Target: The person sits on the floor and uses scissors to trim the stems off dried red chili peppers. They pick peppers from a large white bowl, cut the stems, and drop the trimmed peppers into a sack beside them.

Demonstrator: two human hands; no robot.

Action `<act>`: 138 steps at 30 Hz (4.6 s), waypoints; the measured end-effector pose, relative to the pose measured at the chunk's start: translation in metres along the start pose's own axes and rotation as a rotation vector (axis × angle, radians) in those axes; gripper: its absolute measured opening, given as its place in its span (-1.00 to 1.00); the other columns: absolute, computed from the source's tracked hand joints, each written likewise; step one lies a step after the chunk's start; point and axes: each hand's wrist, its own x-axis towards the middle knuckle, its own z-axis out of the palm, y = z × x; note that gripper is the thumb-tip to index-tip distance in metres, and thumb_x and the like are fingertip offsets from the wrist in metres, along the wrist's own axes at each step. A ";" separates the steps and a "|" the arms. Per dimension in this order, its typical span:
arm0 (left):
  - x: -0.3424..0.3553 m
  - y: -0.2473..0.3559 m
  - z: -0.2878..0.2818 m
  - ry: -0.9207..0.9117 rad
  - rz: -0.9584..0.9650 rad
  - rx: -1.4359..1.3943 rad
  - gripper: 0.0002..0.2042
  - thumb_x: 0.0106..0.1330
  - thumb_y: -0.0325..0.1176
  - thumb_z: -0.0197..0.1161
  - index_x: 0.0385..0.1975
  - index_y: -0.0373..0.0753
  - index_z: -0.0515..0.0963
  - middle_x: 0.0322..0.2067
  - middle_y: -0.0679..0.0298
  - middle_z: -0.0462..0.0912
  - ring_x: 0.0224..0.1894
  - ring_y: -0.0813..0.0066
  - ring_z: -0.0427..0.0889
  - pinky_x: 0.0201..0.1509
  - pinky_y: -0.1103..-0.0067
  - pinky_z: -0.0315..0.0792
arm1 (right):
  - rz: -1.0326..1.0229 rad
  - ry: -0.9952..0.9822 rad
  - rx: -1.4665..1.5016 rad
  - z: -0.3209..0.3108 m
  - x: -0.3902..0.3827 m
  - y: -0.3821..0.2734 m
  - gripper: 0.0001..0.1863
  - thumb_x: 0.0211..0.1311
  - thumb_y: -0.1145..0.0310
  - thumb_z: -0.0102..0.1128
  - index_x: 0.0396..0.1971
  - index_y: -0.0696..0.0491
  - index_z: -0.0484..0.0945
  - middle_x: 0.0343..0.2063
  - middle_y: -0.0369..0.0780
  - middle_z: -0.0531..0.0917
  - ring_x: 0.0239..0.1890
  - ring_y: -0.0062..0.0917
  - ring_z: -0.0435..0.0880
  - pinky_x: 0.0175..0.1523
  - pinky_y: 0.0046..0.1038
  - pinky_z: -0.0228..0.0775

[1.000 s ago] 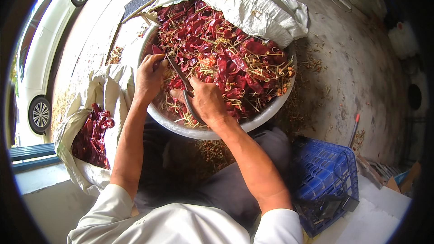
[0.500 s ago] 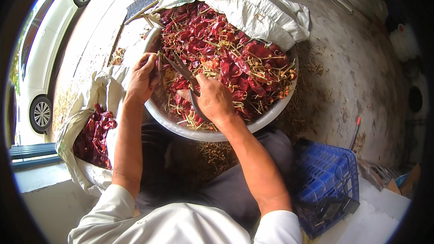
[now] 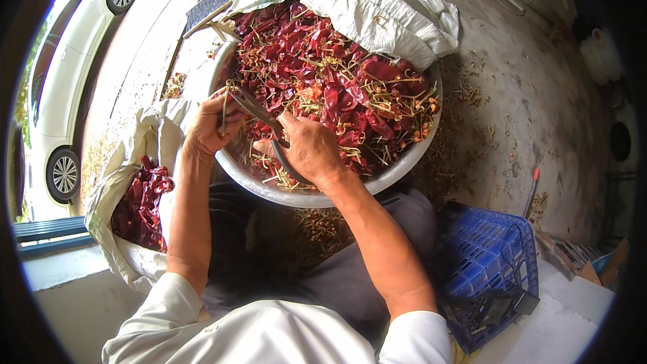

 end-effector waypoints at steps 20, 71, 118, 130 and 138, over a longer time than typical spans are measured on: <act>0.003 0.003 -0.010 -0.058 -0.036 0.019 -0.94 0.45 -0.41 0.05 -0.29 -0.20 0.44 -0.59 0.32 0.35 -0.68 0.68 0.21 -0.77 0.78 0.06 | -0.005 -0.002 0.022 0.002 0.000 0.006 -0.51 0.12 -0.08 0.37 -0.37 0.07 0.47 -0.63 -0.07 0.62 -0.45 -0.09 0.68 -0.35 -0.13 0.48; 0.141 -0.102 -0.131 0.399 0.040 1.857 -0.61 0.07 -0.33 0.39 -0.04 -0.16 0.65 -0.27 0.09 0.74 -0.23 0.29 0.73 -0.13 0.44 0.58 | 0.177 0.704 1.292 -0.096 0.006 0.033 -0.32 0.22 -0.37 0.10 -0.32 0.07 0.38 -0.65 -0.42 0.37 -0.72 -0.77 0.29 -0.64 -0.65 0.17; 0.022 -0.033 -0.001 0.316 0.411 0.861 -0.79 0.28 -0.48 0.37 -0.12 -0.19 0.58 -0.49 0.51 0.52 -0.50 0.83 0.40 -0.44 0.77 0.29 | 0.206 0.414 0.784 -0.056 0.019 0.031 -0.28 0.19 -0.48 -0.04 -0.37 0.00 0.40 -0.68 -0.40 0.44 -0.70 -0.70 0.40 -0.60 -0.49 0.36; 0.023 -0.031 -0.001 0.317 0.436 0.785 -0.84 0.31 -0.58 0.26 -0.18 -0.18 0.57 -0.40 0.51 0.56 -0.43 0.82 0.45 -0.44 0.76 0.41 | 0.002 0.080 -0.094 -0.021 -0.006 0.007 -0.44 0.03 -0.14 0.42 -0.41 0.11 0.50 -0.67 0.01 0.55 -0.54 -0.06 0.64 -0.43 -0.16 0.43; 0.029 -0.031 -0.021 0.315 0.541 0.925 -0.76 0.27 -0.60 0.27 -0.09 -0.21 0.60 -0.40 0.49 0.55 -0.36 0.76 0.43 -0.27 0.73 0.35 | -0.049 0.077 -0.218 -0.016 -0.006 0.005 -0.52 0.11 -0.06 0.37 -0.41 0.12 0.51 -0.68 -0.02 0.61 -0.51 -0.10 0.70 -0.38 -0.15 0.52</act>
